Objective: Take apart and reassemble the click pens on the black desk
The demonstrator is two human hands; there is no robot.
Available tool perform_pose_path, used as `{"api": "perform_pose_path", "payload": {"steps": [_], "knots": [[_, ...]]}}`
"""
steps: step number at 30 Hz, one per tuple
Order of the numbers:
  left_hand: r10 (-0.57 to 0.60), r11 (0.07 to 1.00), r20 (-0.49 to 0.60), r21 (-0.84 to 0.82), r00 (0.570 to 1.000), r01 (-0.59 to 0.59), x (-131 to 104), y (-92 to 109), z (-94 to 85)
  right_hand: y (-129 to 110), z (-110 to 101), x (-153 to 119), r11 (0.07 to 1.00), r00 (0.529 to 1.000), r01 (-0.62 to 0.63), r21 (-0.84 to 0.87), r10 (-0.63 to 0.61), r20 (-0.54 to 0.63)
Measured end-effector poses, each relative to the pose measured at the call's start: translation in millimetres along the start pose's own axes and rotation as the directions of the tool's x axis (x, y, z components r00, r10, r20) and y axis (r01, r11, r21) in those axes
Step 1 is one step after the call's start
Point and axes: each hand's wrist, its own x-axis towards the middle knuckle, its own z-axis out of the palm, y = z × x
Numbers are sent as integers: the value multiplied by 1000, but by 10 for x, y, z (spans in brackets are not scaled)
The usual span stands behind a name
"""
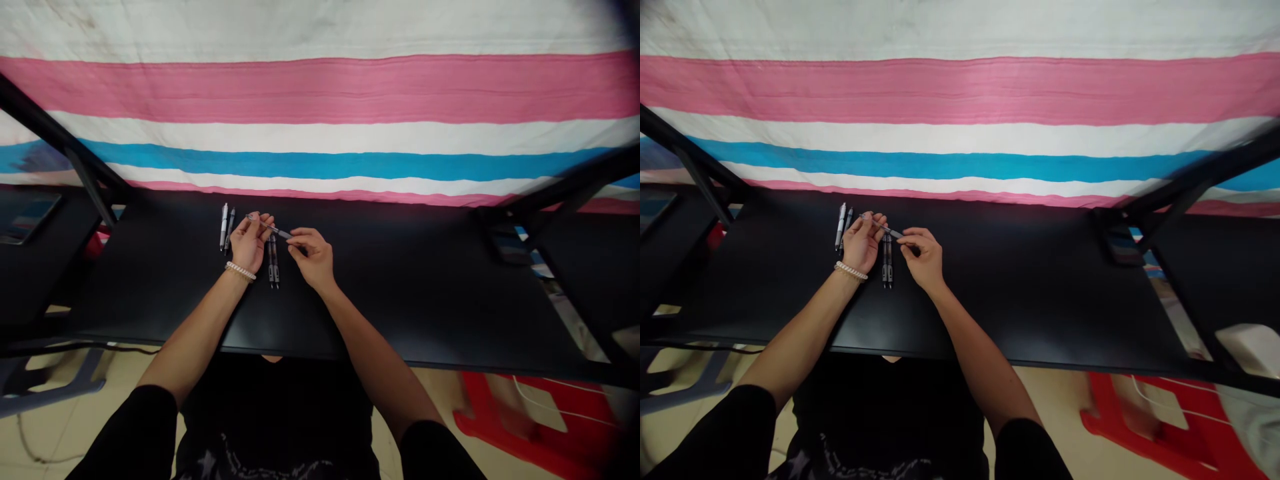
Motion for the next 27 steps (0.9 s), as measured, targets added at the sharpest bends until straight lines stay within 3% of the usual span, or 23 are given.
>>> {"api": "perform_pose_path", "payload": {"steps": [5, 9, 12, 18, 23, 27], "knots": [[-3, 1000, 13, -27, 1000, 3, 11, -7, -12, 15, 13, -6, 997, 998, -61, 56, 61, 12], [40, 997, -62, -63, 997, -44, 104, 69, -62, 27, -17, -8, 997, 996, 59, -51, -63, -64], [73, 995, -106, -61, 992, -79, 143, 115, -84, 34, -35, -15, 995, 996, 69, -72, -73, -45], [-15, 1000, 57, 4, 998, 15, 5, 17, -1, 43, -9, -49, 979, 983, 134, -155, -151, -102], [-6, 1000, 94, -10, 996, 7, 0, 3, -12, 18, 6, -21, 993, 994, -112, 23, 112, 6], [17, 1000, 46, -19, 999, -16, 32, 23, -36, -5, 2, 1, 991, 994, -106, 79, 104, 36]]}}
